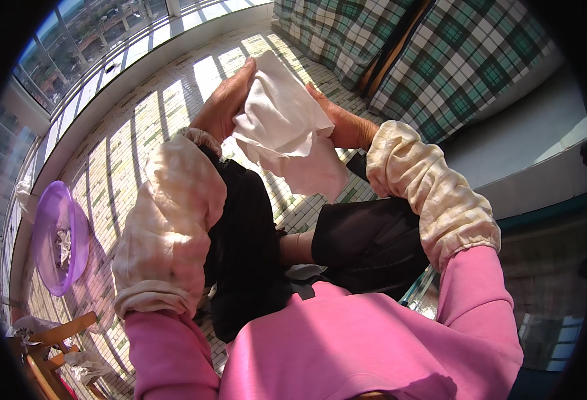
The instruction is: The person sits on a tiled floor and wipes it with a cloth, repeatedly rubbing and folding the cloth while moving across different floor areas. The person occasionally pauses to adjust the cloth and continues wiping the same general area.
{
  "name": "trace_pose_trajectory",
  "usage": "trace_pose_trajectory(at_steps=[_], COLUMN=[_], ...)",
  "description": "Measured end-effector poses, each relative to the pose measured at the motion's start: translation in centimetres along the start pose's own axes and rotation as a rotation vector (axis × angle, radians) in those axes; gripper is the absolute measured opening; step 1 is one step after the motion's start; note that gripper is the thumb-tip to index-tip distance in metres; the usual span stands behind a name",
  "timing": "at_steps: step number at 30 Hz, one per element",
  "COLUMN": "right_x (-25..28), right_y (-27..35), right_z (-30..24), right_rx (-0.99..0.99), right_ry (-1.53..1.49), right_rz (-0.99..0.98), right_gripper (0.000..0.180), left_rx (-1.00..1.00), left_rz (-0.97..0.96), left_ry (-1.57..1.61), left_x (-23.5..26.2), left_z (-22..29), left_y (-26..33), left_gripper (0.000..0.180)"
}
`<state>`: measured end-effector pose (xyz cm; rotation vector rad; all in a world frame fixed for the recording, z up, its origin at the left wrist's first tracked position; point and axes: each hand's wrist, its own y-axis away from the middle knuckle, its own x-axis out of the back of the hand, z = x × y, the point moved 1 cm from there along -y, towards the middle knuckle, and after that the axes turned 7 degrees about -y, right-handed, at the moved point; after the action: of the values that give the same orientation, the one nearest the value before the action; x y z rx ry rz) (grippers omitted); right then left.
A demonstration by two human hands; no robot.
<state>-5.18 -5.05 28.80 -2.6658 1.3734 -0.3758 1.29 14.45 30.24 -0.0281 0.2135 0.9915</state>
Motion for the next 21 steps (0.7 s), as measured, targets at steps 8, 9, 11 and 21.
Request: trace_pose_trajectory(at_steps=[8, 9, 11, 21], right_x=[1.0, 1.4, 2.1, 1.8], right_y=[0.7, 0.7, 0.6, -0.4], right_z=[-0.9, -1.3, -1.7, -1.3], right_rx=[-0.420, -0.399, -0.317, -0.329], right_ry=[-0.483, -0.520, -0.535, -0.015], right_rz=[-0.007, 0.024, 0.156, 0.384], right_gripper=[0.045, 0.042, 0.034, 0.062], left_rx=[0.121, 0.058, 0.131, 0.120], left_rz=[0.119, 0.173, 0.387, -0.155], left_ry=[-0.029, -0.108, -0.415, 0.182], left_x=[3.7, 3.8, 3.5, -3.9], left_z=[-2.4, -2.6, -3.1, -4.2], left_y=[-0.5, -0.4, -0.1, 3.3], left_gripper=[0.059, 0.058, 0.057, 0.082])
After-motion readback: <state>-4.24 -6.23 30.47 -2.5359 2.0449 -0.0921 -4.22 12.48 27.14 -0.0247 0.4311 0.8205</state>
